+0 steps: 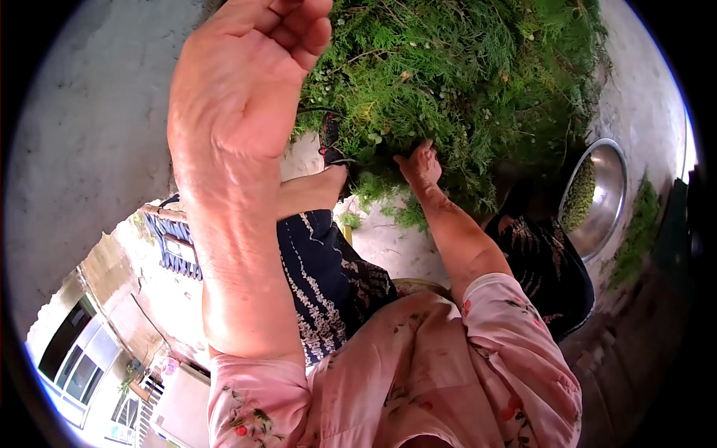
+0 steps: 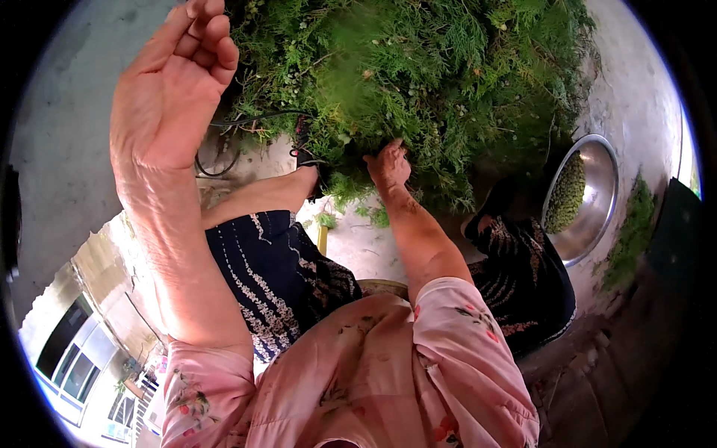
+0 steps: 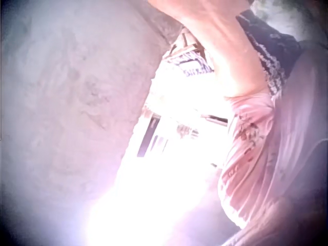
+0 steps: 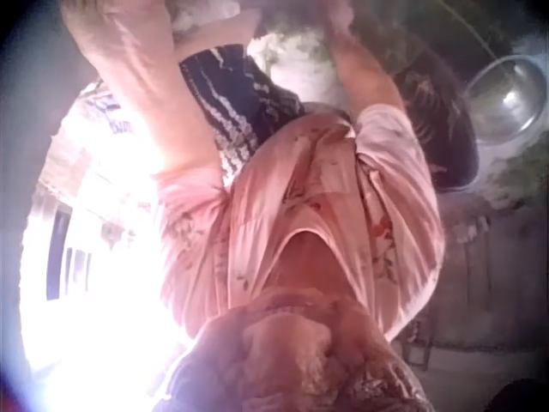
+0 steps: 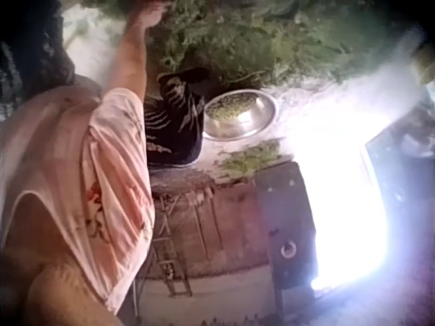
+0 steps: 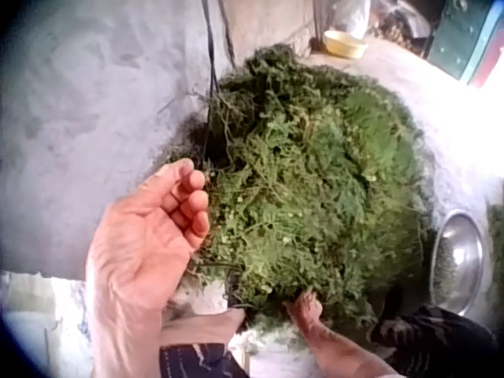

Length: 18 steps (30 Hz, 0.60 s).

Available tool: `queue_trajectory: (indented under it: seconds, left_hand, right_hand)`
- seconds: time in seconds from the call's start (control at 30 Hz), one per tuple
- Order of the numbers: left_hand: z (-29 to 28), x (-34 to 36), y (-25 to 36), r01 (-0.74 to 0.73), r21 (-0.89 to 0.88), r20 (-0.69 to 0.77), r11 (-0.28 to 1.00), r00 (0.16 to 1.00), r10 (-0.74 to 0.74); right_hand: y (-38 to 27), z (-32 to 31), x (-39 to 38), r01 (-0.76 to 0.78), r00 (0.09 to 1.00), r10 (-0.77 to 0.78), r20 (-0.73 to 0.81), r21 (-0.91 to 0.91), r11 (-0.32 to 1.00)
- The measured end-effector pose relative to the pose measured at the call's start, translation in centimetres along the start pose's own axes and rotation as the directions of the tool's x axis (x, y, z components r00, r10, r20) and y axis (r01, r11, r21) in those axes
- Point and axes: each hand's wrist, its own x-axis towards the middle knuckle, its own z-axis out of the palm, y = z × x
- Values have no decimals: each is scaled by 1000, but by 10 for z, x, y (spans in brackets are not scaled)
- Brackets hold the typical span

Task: The person strips leaves and small buds from a large pile of green branches by hand, placing the collected green material into a metal bowl on the floor.

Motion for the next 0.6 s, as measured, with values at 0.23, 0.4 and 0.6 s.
queue_trajectory:
  seconds: [0.23,0.4,0.6]
  left_hand:
    - [-21,24,3,-20,9,-33,1000,999,20]
    - [-41,44,11,122,-60,312,991,945,-98]
    - [-47,52,4,140,-96,237,985,965,-114]
  right_hand:
    - [25,-20,26,374,927,-371,46,-117,920]
    - [37,-67,14,512,856,-488,174,-141,848]
    - [48,-148,-22,610,789,-559,254,-213,763]
